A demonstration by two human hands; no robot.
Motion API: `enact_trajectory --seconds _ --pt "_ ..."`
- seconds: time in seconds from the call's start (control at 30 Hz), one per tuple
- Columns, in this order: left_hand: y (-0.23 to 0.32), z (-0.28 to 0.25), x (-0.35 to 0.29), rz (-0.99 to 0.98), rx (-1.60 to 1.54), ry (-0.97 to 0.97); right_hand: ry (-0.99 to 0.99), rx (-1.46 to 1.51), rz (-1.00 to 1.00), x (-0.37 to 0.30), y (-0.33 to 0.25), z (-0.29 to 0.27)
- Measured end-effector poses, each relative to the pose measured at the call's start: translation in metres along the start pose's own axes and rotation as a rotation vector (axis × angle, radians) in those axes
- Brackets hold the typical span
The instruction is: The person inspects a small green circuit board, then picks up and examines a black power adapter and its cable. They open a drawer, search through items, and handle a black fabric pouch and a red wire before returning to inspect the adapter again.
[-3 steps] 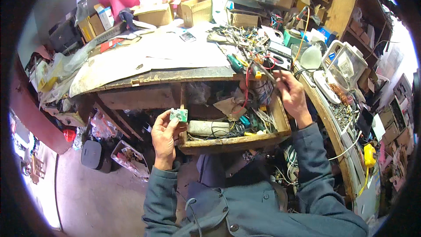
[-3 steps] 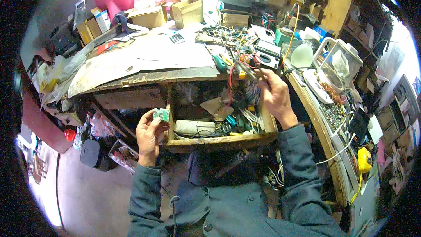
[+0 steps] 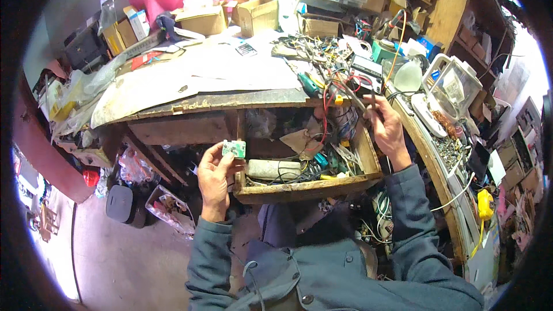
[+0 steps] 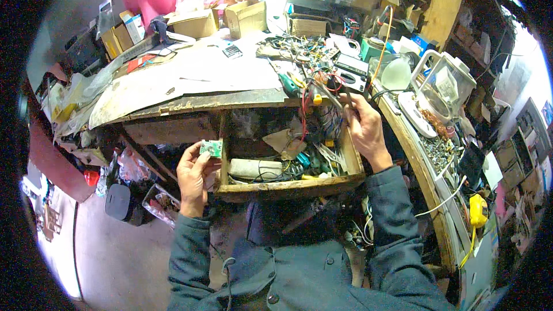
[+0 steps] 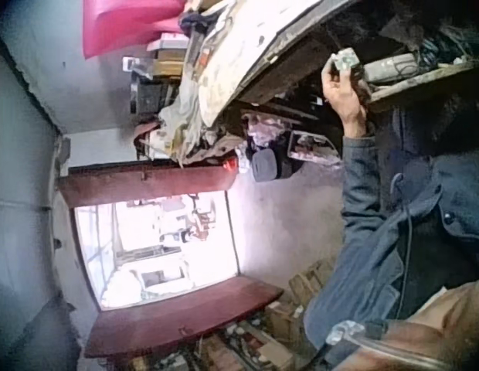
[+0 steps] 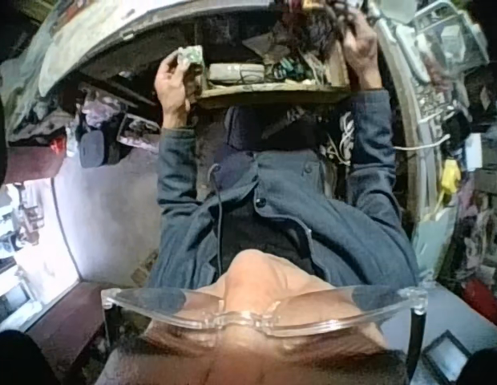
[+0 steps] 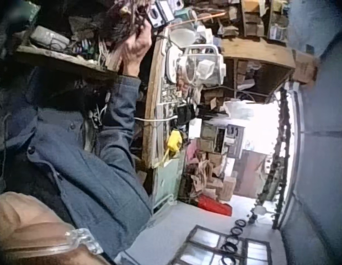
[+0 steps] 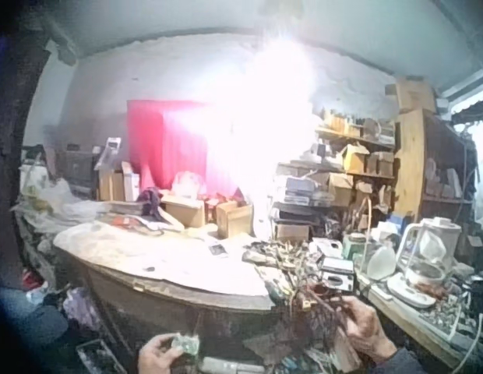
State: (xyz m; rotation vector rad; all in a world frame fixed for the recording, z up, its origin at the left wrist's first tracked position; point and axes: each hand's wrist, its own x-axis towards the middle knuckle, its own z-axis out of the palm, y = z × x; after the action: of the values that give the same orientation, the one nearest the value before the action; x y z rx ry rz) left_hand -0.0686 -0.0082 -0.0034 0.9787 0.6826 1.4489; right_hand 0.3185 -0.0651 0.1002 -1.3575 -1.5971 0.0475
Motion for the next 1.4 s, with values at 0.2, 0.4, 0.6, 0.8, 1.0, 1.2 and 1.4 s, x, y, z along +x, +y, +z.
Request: enact_trajectory --seconds 0.2,0.4,0.6,0.8,1.0,1.2,1.4 --pt "0.028 0.02 0.086 0.183 0.314 -0.028 0.022 0.033 0.212 -0.049 0.025 -0.014" --pt "0.035 0.051 0.165 0.17 0.431 0.002 0.101 0.187 0.251 -0.067 0.0 -0.025" --pt "0.01 0.043 0.209 0.093 0.447 0.063 0.268 0.21 0.14 -0.018 -0.04 -0.051" --pt "0.035 0.086 0.132 0.402 1.009 0.081 0.42 0.335 0.031 0.062 -0.023 -0.061" --pt "-0.055 0.09 0.044 0.44 1.067 -0.709 0.403 0.457 -0.04 0.127 -0.025 -0.035" --pt "-0.078 0.089 0.027 0.156 0.881 -0.811 0.359 0.216 -0.028 0.165 -0.011 -0.01" --pt "-0.019 0.097 0.031 -0.001 0.325 -0.401 0.009 -0.542 0.077 0.159 0.042 0.008"
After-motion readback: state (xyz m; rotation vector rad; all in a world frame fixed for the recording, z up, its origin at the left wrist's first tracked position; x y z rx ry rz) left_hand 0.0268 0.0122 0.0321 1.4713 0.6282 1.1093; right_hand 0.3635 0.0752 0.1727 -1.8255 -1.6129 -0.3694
